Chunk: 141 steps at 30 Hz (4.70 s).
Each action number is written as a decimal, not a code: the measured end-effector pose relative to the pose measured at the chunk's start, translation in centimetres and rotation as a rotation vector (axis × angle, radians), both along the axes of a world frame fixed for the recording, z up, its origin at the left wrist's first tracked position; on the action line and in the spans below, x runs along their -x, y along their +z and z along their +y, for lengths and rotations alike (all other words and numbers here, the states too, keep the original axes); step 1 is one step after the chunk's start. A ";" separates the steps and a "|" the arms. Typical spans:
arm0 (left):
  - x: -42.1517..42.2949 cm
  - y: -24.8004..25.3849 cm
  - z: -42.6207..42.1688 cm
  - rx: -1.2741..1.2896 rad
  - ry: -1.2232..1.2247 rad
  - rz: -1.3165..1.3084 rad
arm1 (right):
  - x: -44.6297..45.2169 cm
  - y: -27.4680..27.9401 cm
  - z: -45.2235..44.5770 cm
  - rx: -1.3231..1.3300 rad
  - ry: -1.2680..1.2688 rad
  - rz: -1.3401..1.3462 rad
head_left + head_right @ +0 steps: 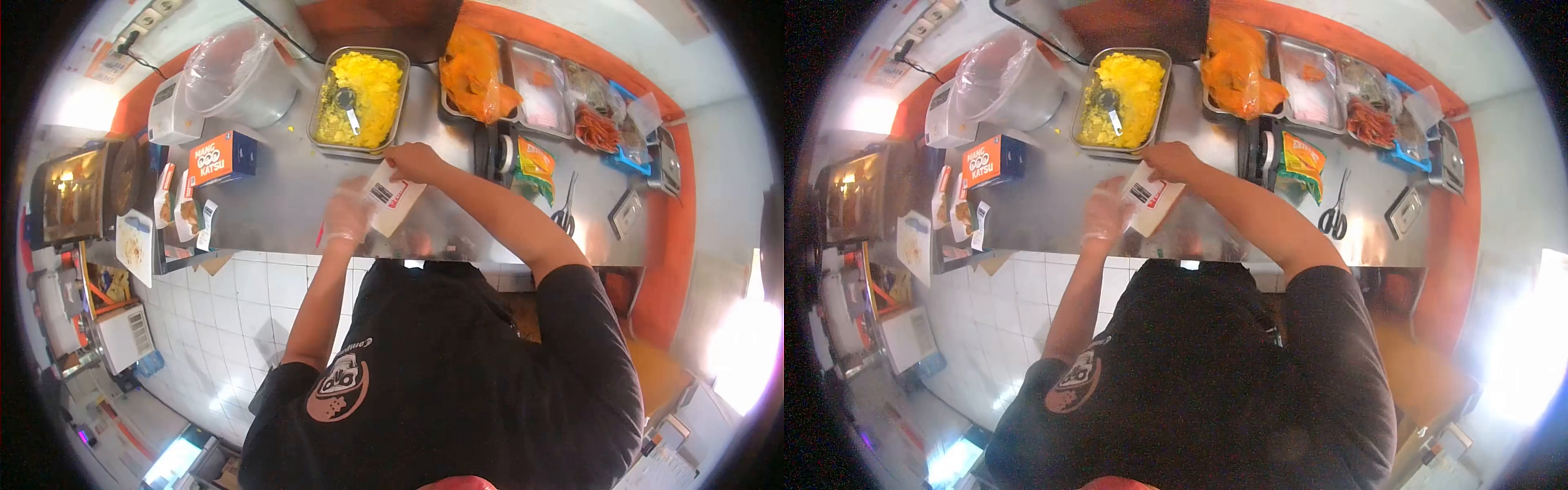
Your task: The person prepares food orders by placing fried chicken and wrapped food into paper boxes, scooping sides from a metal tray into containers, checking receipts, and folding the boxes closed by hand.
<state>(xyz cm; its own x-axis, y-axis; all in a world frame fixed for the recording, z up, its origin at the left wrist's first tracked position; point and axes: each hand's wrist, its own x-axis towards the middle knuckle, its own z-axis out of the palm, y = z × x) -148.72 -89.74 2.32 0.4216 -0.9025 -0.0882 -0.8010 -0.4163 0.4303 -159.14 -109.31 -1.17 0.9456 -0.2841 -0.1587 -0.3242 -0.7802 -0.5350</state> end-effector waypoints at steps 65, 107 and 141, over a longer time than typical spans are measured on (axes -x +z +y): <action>-48.8 -1.4 31.2 0.053 0.618 -0.450 | -37.6 -0.7 36.5 -0.272 0.216 -0.099; -31.7 -4.7 21.9 -0.005 0.629 0.174 | -18.7 -4.2 27.9 0.156 -0.433 -0.062; -24.4 -2.1 17.9 0.370 0.779 1.634 | -18.9 -5.6 31.7 0.084 -0.708 -0.259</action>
<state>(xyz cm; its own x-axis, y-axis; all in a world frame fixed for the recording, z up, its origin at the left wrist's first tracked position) -124.29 -71.79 0.25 0.4102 -0.6354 -0.6542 0.7606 -0.1575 0.6298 -140.21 -77.58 -6.76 0.5372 -0.8384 0.0925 -0.6347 -0.4740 -0.6103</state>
